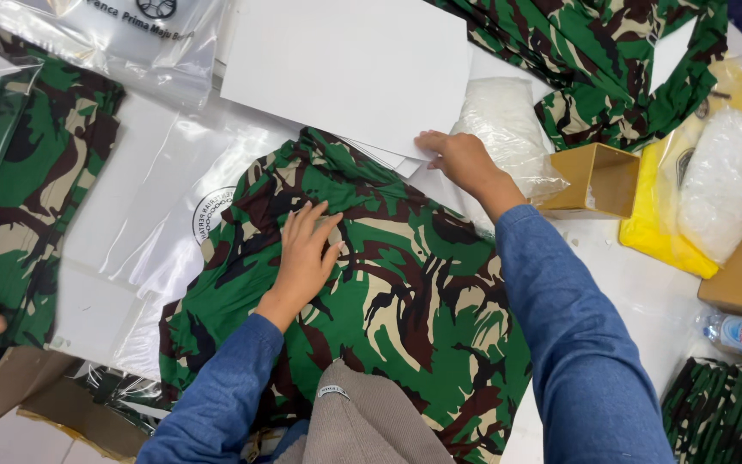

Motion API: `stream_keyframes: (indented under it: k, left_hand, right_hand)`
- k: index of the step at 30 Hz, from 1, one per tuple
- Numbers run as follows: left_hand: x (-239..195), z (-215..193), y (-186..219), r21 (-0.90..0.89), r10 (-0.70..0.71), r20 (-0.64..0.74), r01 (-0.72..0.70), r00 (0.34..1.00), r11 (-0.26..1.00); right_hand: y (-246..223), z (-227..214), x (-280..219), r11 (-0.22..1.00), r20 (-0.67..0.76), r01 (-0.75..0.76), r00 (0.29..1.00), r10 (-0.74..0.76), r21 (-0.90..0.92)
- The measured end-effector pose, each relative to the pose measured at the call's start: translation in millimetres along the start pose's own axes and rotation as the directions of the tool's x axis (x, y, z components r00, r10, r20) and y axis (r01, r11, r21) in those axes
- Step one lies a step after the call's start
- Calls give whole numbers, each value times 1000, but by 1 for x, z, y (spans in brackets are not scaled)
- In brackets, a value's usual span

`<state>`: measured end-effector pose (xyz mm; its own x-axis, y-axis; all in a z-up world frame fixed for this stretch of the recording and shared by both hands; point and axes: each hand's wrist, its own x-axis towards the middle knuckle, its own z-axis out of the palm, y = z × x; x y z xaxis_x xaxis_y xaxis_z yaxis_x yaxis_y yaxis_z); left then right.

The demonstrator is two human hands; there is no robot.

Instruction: The person places white boards inside camouflage garments, folds the garments around the boards, and then slides the folded garments into plastic bags on a work table.

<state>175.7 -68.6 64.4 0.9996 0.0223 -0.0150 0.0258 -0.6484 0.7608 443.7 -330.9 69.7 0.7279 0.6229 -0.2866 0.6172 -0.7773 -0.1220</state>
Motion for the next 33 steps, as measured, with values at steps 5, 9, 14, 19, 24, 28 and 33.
stream_keyframes:
  k: [5,9,14,19,24,28,33]
  left_hand:
    - [9,-15,20,-230,-82,76,97,994,968]
    - [21,-4,28,-405,-124,99,154,987,901]
    - [19,-11,44,-434,-112,135,161,984,887]
    - [30,-7,48,-536,-183,117,217,976,816]
    - [86,-29,119,-973,-219,229,223,948,-54]
    - [49,-37,105,-841,-409,100,297,907,453]
    - [-80,-119,60,-436,337,646,-31,685,899]
  right_hand:
    - [-6,-23,8,998,49,-69,996,69,3]
    - [-44,-32,-12,990,-31,-46,999,43,-135]
    - [-10,-4,-1,989,-100,-40,995,26,-141]
    - [-13,-35,2,999,-27,-3,1000,5,51]
    - [-54,-47,-46,814,-644,108,555,-526,-571]
    - [-183,-82,-190,869,-522,433,697,-491,-239]
    - [-174,-138,-303,873,-517,28,815,262,487]
